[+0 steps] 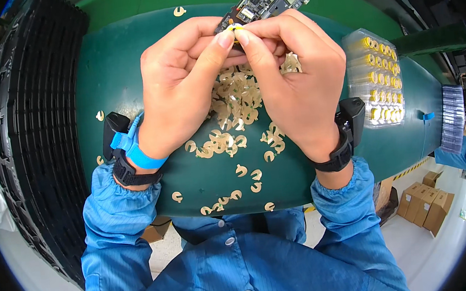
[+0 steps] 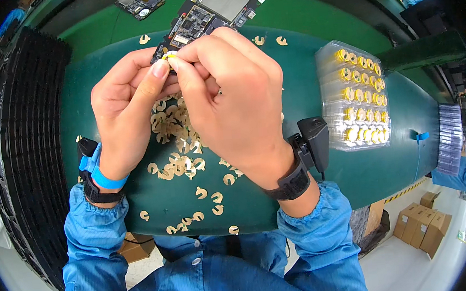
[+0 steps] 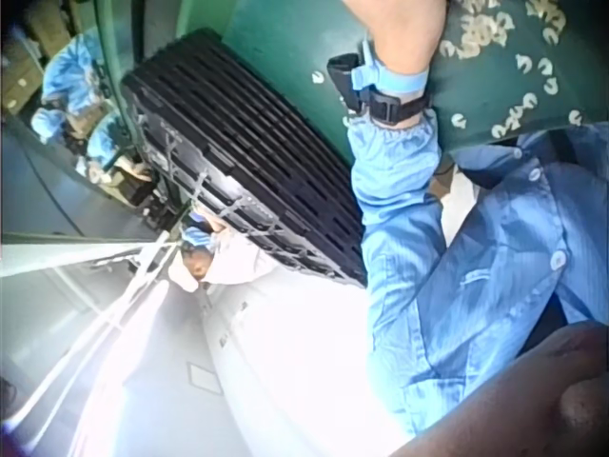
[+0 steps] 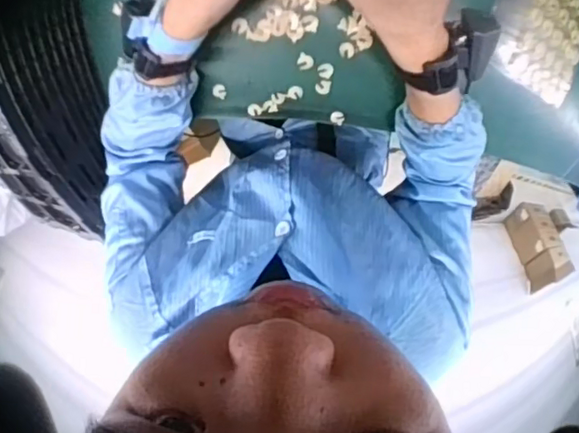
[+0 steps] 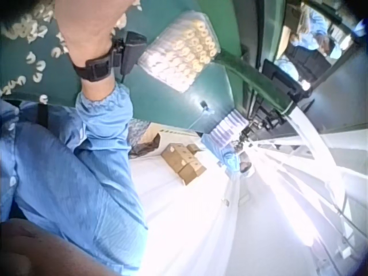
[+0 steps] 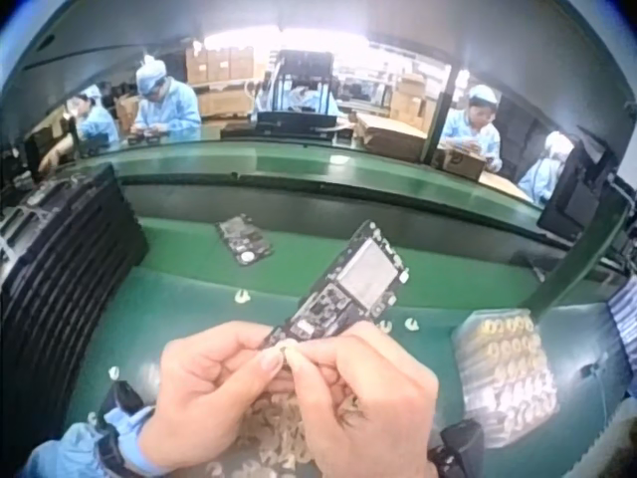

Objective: The recorder is applying small yellow labels to specific components on a circuit board at a factory assembly line.

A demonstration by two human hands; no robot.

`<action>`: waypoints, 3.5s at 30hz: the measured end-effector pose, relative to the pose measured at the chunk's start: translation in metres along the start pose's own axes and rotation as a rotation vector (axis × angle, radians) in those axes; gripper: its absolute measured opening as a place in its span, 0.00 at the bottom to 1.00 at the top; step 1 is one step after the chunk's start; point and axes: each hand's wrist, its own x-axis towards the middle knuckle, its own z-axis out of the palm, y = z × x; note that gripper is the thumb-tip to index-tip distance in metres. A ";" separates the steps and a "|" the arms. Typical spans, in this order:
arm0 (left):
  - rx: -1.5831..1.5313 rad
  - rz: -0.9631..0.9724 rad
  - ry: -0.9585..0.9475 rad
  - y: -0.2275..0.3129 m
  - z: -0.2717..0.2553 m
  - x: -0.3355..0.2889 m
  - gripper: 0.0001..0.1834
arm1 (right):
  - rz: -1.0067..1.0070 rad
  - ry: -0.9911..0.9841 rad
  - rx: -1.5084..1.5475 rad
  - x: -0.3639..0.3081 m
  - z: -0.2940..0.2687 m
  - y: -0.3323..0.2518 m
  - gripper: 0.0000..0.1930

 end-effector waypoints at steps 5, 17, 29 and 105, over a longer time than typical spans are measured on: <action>0.046 0.029 0.024 0.001 0.001 -0.001 0.13 | -0.126 0.062 -0.098 -0.003 0.002 0.005 0.03; -0.003 0.018 0.097 -0.003 -0.007 -0.004 0.15 | -0.347 0.157 -0.032 -0.004 0.007 0.018 0.10; -0.108 0.031 0.058 -0.002 -0.009 -0.002 0.15 | -0.519 0.236 0.007 0.004 0.015 0.045 0.10; -0.213 -0.075 0.105 0.006 -0.013 -0.002 0.12 | -0.391 -0.015 -0.157 -0.001 0.004 0.017 0.16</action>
